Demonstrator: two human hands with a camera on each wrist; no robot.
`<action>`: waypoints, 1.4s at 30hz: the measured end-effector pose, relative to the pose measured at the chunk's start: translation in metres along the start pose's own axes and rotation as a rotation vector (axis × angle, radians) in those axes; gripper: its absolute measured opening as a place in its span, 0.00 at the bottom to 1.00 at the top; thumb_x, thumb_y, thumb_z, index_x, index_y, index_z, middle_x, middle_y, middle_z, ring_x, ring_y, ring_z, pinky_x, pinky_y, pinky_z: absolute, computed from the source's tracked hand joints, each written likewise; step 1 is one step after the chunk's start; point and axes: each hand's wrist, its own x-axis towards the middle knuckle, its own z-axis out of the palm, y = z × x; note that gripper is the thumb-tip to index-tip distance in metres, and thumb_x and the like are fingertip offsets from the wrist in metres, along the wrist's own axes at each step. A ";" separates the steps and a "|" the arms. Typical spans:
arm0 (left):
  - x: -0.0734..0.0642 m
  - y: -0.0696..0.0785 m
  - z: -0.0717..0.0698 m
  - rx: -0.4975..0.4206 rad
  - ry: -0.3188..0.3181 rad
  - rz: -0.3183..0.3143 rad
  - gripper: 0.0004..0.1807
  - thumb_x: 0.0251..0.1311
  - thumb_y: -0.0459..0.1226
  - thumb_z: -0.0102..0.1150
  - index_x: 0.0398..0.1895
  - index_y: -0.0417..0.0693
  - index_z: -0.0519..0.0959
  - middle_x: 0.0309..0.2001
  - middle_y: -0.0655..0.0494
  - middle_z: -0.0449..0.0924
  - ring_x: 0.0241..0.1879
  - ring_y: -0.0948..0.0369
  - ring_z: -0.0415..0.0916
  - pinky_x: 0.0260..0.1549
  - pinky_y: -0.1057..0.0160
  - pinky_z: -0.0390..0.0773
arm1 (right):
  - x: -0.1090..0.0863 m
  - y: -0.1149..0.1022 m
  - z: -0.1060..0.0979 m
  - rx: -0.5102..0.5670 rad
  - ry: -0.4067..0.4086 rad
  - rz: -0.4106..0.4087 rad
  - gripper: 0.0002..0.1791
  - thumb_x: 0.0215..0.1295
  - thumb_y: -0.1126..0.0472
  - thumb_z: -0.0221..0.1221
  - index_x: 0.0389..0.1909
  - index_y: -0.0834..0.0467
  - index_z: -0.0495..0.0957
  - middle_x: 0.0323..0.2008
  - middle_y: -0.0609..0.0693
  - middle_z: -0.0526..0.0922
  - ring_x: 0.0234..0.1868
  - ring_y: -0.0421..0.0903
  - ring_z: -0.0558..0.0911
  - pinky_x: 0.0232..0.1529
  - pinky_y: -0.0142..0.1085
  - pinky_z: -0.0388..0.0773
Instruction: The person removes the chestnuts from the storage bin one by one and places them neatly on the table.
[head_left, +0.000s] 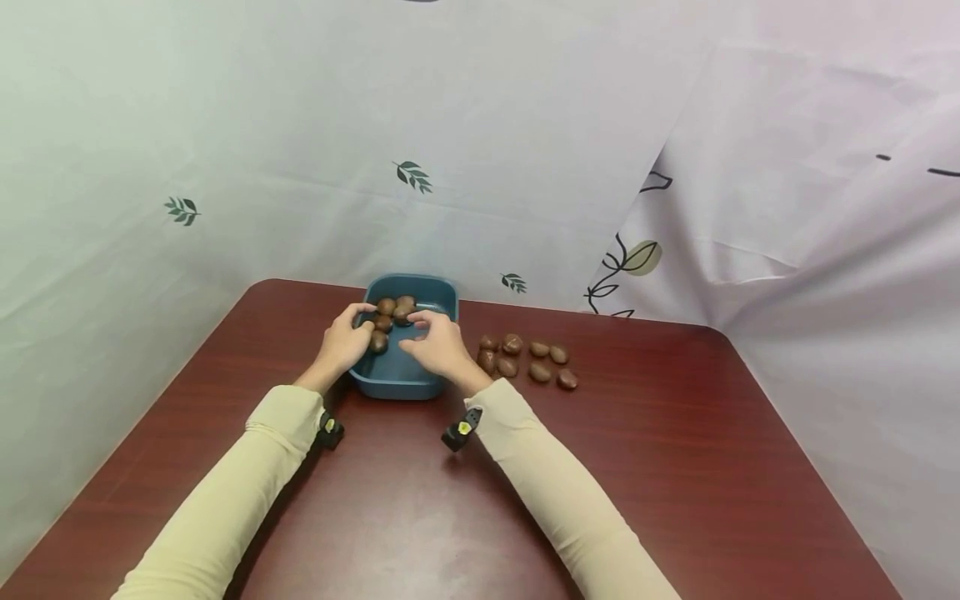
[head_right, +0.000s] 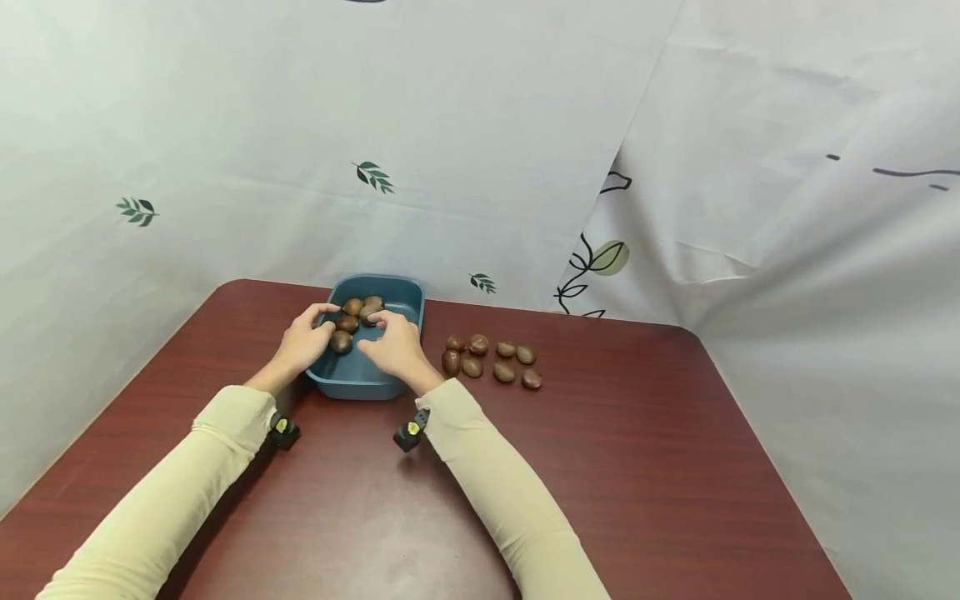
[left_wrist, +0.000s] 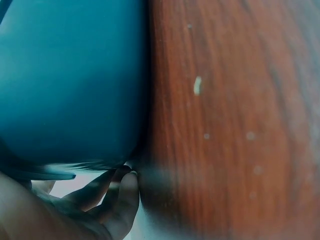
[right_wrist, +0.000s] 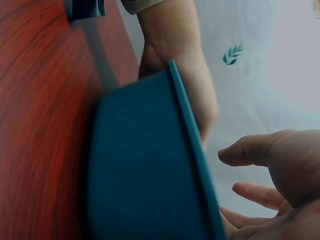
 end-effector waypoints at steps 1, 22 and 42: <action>0.000 0.000 0.000 0.000 -0.001 -0.001 0.23 0.73 0.41 0.39 0.69 0.50 0.67 0.71 0.40 0.63 0.54 0.41 0.67 0.51 0.43 0.66 | 0.002 -0.001 0.004 -0.004 -0.009 0.003 0.25 0.63 0.62 0.65 0.61 0.58 0.77 0.58 0.59 0.80 0.48 0.48 0.85 0.42 0.37 0.81; 0.002 -0.002 0.000 0.007 -0.009 0.003 0.25 0.71 0.41 0.38 0.69 0.50 0.67 0.37 0.44 0.69 0.16 0.59 0.55 0.26 0.56 0.64 | 0.029 -0.006 0.053 -0.070 -0.105 0.138 0.26 0.63 0.59 0.65 0.63 0.52 0.76 0.53 0.50 0.80 0.52 0.53 0.78 0.47 0.41 0.76; 0.001 0.001 -0.001 0.003 -0.014 -0.008 0.25 0.72 0.41 0.38 0.70 0.50 0.67 0.65 0.38 0.68 0.15 0.60 0.55 0.24 0.57 0.63 | 0.038 -0.003 0.058 -0.121 -0.201 0.110 0.27 0.57 0.63 0.69 0.60 0.57 0.78 0.44 0.53 0.84 0.37 0.47 0.76 0.35 0.33 0.71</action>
